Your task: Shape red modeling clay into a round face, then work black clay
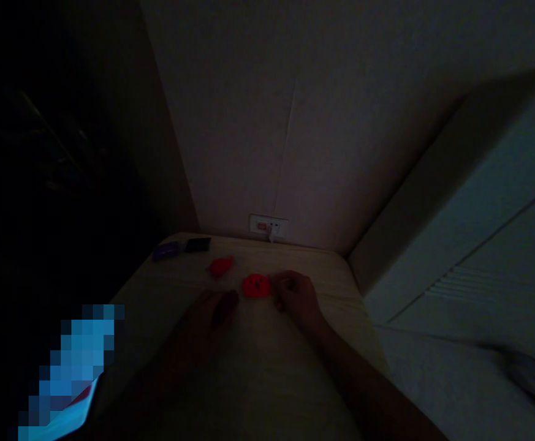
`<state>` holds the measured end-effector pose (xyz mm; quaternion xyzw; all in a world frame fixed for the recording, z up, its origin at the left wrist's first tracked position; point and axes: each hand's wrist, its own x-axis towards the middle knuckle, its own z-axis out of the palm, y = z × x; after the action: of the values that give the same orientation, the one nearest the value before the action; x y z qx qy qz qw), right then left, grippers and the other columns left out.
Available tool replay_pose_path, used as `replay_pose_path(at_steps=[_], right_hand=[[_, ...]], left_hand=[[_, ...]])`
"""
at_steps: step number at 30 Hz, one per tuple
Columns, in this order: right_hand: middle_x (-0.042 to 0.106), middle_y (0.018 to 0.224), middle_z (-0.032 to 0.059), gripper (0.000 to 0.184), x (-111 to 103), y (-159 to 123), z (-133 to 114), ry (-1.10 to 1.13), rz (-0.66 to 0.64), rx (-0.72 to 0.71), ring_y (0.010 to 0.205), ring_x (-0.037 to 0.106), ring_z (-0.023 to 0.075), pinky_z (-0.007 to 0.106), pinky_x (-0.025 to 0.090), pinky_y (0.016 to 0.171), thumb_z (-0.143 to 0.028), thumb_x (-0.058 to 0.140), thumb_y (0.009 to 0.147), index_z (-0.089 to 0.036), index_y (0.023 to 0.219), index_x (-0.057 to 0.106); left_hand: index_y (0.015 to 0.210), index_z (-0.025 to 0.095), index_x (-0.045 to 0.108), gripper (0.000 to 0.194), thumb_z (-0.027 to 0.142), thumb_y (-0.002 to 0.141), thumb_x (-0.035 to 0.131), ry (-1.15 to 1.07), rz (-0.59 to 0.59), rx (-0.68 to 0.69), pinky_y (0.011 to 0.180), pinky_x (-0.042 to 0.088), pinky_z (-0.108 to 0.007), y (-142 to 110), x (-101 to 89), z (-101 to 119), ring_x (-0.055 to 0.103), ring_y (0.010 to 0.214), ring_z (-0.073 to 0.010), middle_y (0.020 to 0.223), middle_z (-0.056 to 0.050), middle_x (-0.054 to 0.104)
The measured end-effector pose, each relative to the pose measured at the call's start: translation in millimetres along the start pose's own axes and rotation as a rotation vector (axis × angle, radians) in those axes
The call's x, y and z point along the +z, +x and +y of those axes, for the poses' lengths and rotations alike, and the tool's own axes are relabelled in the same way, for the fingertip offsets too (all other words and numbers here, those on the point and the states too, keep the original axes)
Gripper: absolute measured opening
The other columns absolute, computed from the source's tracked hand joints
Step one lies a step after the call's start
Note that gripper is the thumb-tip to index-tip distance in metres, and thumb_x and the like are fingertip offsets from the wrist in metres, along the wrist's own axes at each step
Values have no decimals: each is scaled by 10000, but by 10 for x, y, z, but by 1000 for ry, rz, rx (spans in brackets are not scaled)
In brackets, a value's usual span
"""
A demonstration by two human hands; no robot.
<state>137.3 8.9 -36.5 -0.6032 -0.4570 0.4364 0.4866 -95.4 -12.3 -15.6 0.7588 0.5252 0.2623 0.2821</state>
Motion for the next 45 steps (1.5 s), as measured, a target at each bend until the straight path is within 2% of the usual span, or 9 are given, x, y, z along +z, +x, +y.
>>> replay_pose_path(at_steps=[5, 8, 14, 18, 23, 26, 30, 37, 45], right_hand=[[696, 706, 29, 360, -55, -118, -185, 59, 36, -87, 450, 522, 98, 213, 399, 413, -518, 715, 826, -161, 869, 713], [719, 824, 50, 350, -104, -194, -267, 151, -49, -200, 509, 559, 110, 237, 454, 461, -487, 706, 872, -171, 1010, 766], [656, 845, 27, 245, -120, -320, -189, 129, -172, -365, 582, 556, 104, 229, 439, 505, -362, 686, 940, -266, 1142, 786], [636, 861, 32, 198, -106, -367, -184, 55, -155, -456, 612, 556, 110, 235, 418, 516, -308, 694, 940, -278, 1106, 797], [661, 919, 62, 190, -108, -402, -225, -18, -125, -544, 756, 629, 162, 252, 466, 562, -259, 704, 927, -284, 1087, 803], [667, 914, 62, 165, -103, -411, -239, -59, -91, -579, 762, 639, 166, 252, 482, 559, -233, 737, 899, -276, 1041, 811], [672, 859, 58, 101, -98, -416, -255, -106, -72, -593, 712, 631, 163, 260, 483, 547, -232, 756, 881, -239, 966, 811], [676, 741, 48, 83, -90, -424, -227, -161, -85, -550, 621, 600, 151, 252, 449, 513, -258, 745, 883, -191, 861, 791], [660, 729, 36, 120, -65, -432, -194, -184, -58, -496, 605, 586, 143, 253, 450, 518, -313, 757, 876, -199, 842, 767]], left_hand=[[1272, 210, 614, 362, 285, 921, 574, -377, -38, 44, 954, 492, -407, 178, 44, 257, 653, 1093, -274, 1214, -100, 707], [1215, 204, 632, 322, 301, 910, 601, -543, -137, 89, 911, 496, -378, 322, 151, 360, 659, 1041, -254, 1148, -75, 722], [1140, 189, 627, 347, 457, 921, 608, -844, -220, 28, 604, 414, -265, 388, 351, 312, 530, 678, -152, 790, 2, 600], [1105, 174, 639, 383, 503, 910, 628, -970, -250, 0, 546, 360, -242, 340, 355, 298, 465, 611, -116, 773, 3, 592], [1188, 179, 669, 418, 457, 875, 680, -899, -265, 9, 586, 420, -261, 327, 320, 225, 529, 652, -143, 762, 2, 615], [1149, 190, 702, 382, 407, 836, 722, -825, -213, 39, 735, 508, -313, 336, 318, 188, 649, 847, -211, 942, -50, 718], [1085, 182, 726, 329, 335, 795, 751, -729, -125, 65, 904, 518, -371, 337, 311, 202, 677, 1021, -258, 1091, -83, 740], [1006, 191, 717, 242, 273, 779, 730, -444, 84, 236, 813, 532, -358, 271, 304, 215, 673, 920, -238, 1004, -68, 727], [1011, 203, 708, 183, 315, 867, 701, -347, 115, 286, 814, 521, -341, 245, 290, 244, 664, 922, -229, 991, -64, 715]])
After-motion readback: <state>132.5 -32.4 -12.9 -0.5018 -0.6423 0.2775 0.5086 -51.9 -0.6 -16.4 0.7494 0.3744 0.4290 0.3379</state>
